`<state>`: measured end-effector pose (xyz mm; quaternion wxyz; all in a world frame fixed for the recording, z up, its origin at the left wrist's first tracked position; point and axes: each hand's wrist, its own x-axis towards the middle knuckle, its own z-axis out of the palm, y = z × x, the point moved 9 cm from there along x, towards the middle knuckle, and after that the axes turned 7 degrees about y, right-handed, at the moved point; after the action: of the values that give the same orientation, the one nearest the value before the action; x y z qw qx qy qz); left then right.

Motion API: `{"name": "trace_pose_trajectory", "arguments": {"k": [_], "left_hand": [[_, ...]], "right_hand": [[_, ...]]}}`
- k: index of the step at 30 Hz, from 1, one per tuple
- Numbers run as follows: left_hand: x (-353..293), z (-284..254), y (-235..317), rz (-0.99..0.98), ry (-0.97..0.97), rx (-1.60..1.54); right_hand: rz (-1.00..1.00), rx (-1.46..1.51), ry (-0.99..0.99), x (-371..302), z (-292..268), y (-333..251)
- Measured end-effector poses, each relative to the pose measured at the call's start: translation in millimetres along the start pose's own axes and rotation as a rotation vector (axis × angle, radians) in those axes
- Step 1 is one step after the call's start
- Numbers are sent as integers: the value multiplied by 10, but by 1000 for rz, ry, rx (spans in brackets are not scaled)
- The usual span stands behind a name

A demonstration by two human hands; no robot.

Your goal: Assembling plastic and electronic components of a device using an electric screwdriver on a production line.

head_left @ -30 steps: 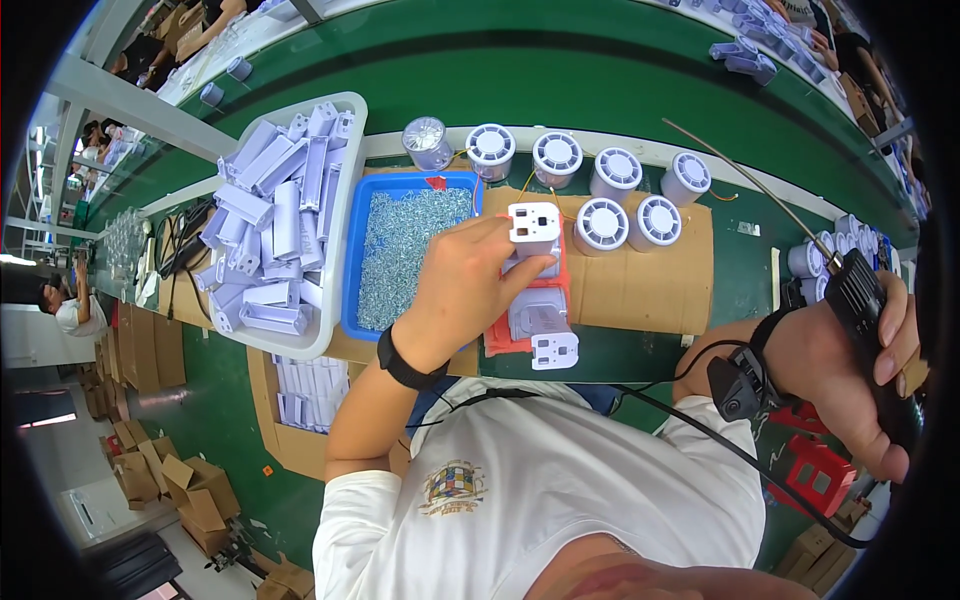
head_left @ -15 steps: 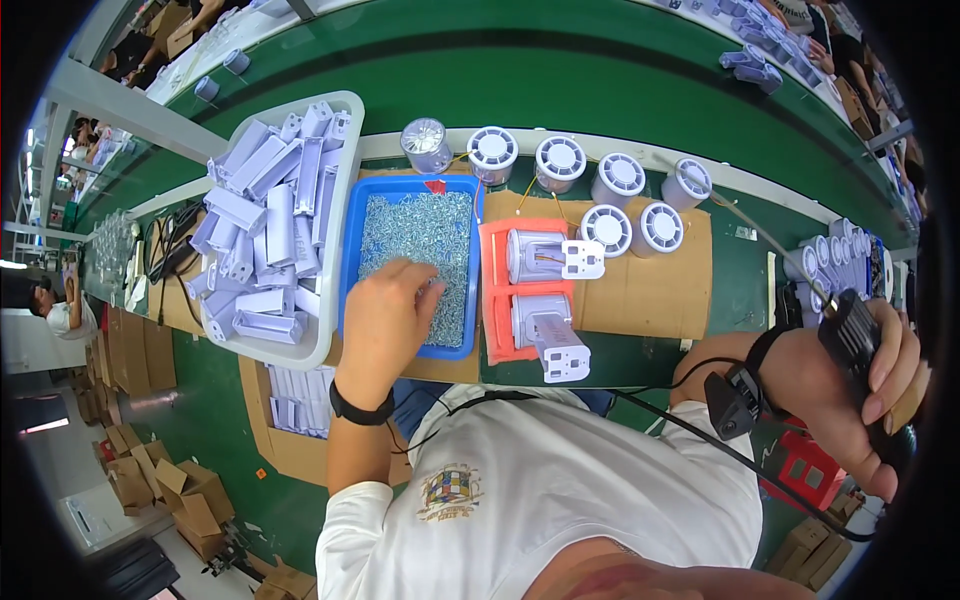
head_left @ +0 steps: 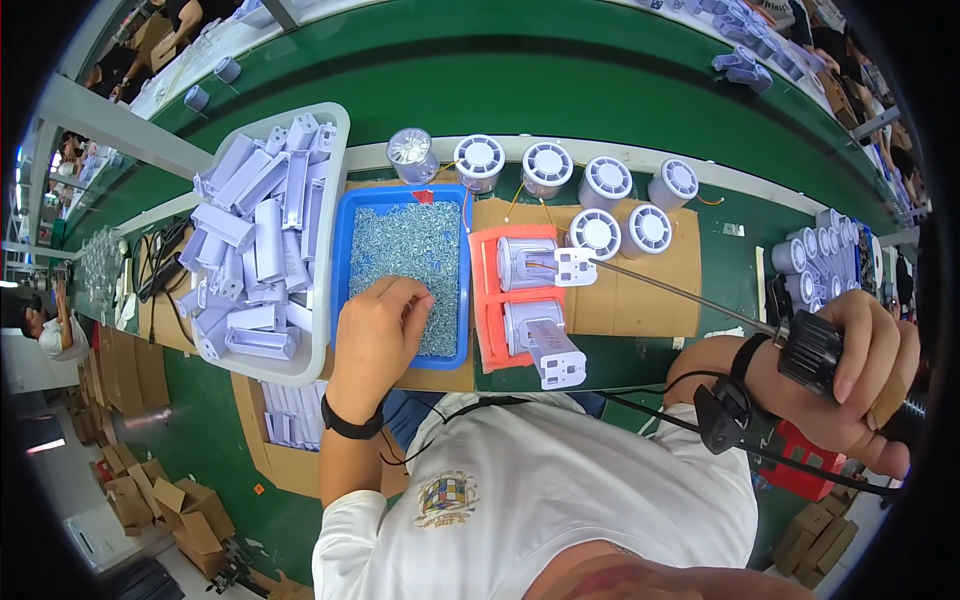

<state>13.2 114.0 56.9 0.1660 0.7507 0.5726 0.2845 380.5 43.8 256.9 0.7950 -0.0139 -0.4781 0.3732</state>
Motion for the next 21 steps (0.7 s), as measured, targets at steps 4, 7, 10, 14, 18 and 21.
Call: {"name": "trace_pose_trajectory", "arguments": {"k": [4,7,10,14,18,21], "left_hand": [[-1,8,-22,-2,-20,-98],[16,17,-33,1,-18,-136],[39,26,-42,-17,0,-169],[119,99,44,-50,4,-446],[337,161,323,-11,7,-630],[448,258,477,91,11,-697]], "right_hand": [[19,-50,19,-16,60,158],[14,-63,-7,-22,84,200],[30,-63,-19,-39,143,296],[52,-64,-59,-42,297,564],[65,-78,-116,-83,423,827],[115,-88,-64,-101,383,974]]}}
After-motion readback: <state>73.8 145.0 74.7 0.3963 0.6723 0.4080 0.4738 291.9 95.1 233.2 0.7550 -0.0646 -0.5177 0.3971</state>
